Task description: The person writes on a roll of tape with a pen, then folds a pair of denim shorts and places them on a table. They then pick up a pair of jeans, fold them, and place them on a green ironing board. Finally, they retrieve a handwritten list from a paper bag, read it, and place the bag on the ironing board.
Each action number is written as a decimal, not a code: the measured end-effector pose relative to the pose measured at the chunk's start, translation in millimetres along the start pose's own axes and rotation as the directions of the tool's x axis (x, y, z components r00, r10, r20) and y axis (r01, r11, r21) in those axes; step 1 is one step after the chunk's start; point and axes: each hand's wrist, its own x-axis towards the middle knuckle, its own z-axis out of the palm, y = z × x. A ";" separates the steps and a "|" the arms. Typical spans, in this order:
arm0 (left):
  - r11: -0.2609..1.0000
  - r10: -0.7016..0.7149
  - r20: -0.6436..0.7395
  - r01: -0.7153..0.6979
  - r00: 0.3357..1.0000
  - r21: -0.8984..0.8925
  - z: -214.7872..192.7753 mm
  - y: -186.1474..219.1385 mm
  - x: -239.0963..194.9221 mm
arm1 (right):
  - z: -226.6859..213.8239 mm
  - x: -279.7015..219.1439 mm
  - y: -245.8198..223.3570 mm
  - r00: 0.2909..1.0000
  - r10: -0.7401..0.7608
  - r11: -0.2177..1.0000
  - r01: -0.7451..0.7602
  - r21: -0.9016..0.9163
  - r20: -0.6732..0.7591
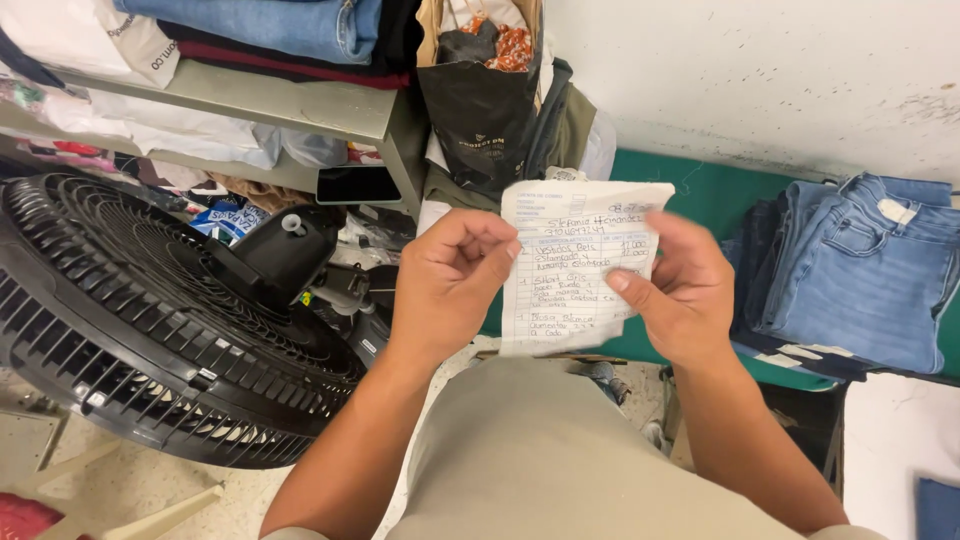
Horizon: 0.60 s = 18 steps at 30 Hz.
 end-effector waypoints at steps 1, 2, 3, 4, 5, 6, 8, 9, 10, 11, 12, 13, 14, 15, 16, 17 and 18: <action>1.000 0.000 0.003 0.000 1.000 0.002 1.7 0.3 -0.7 | -5.8 -2.9 3.2 1.000 -0.001 1.000 0.001 0.001 -0.004; 1.000 -0.006 0.013 0.006 1.000 -0.006 3.6 0.7 -1.2 | -11.7 -5.7 6.4 1.000 0.008 0.997 -0.008 -0.076 0.001; 1.000 -0.012 0.024 0.013 1.000 -0.015 5.6 1.0 -1.4 | -17.8 -8.4 9.4 1.000 0.018 0.988 -0.017 -0.153 0.004; 1.000 -0.013 0.027 0.013 1.000 -0.013 4.5 0.9 -2.8 | -17.0 -8.4 9.7 1.000 0.017 0.988 -0.017 -0.153 0.000; 1.000 -0.028 0.067 0.028 0.997 0.005 3.7 0.6 -4.2 | -16.8 -8.4 9.6 1.000 0.025 0.989 -0.026 -0.148 -0.009; 0.999 -0.045 0.106 0.042 0.993 0.024 2.9 0.1 -5.5 | -16.5 -8.2 9.8 0.999 0.032 0.989 -0.034 -0.143 -0.018; 0.996 -0.073 0.127 0.066 0.989 0.061 1.0 -3.8 -8.8 | -15.9 -7.1 9.6 0.998 0.045 0.990 -0.050 -0.134 -0.034; 0.991 -0.101 0.145 0.087 0.984 0.099 -0.4 -5.5 -10.8 | -15.0 -6.9 9.8 0.997 0.059 0.990 -0.064 -0.123 -0.047; 0.991 -0.104 0.147 0.090 0.984 0.101 -0.4 -6.8 -11.1 | -14.1 -6.7 9.7 0.997 0.061 0.990 -0.067 -0.122 -0.050; 0.991 -0.090 0.144 0.075 0.985 0.109 -0.6 -8.3 -11.5 | -13.1 -6.5 9.8 0.995 0.075 0.990 -0.081 -0.111 -0.062; 0.991 -0.077 0.142 0.060 0.987 0.118 -0.8 -9.7 -12.0 | -12.2 -6.4 9.9 0.993 0.089 0.990 -0.096 -0.100 -0.074; 0.991 -0.079 0.144 0.062 0.986 0.119 -0.9 -9.1 -11.6 | -10.5 -5.3 7.7 0.993 0.091 0.990 -0.099 -0.099 -0.076; 0.992 -0.076 0.150 0.059 0.986 0.113 -1.1 -8.5 -11.3 | -8.8 -4.2 5.3 0.994 0.082 0.990 -0.089 -0.106 -0.071; 0.993 -0.071 0.156 0.054 0.985 0.108 -0.9 -7.8 -10.8 | -7.4 -3.0 2.8 0.995 0.072 0.990 -0.079 -0.113 -0.065; 0.993 -0.073 0.158 0.056 0.985 0.108 -2.7 -8.1 -11.1 | -5.7 -1.4 -0.8 0.995 0.073 0.990 -0.081 -0.113 -0.067; 0.993 -0.070 0.208 0.047 0.976 0.109 -4.6 -8.5 -11.1 | -3.9 0.4 -4.3 0.996 0.055 0.991 -0.063 -0.117 -0.074; 0.993 -0.066 0.258 0.038 0.964 0.110 -6.4 -8.8 -11.1 | -2.0 2.3 -7.8 0.996 0.037 0.992 -0.046 -0.121 -0.080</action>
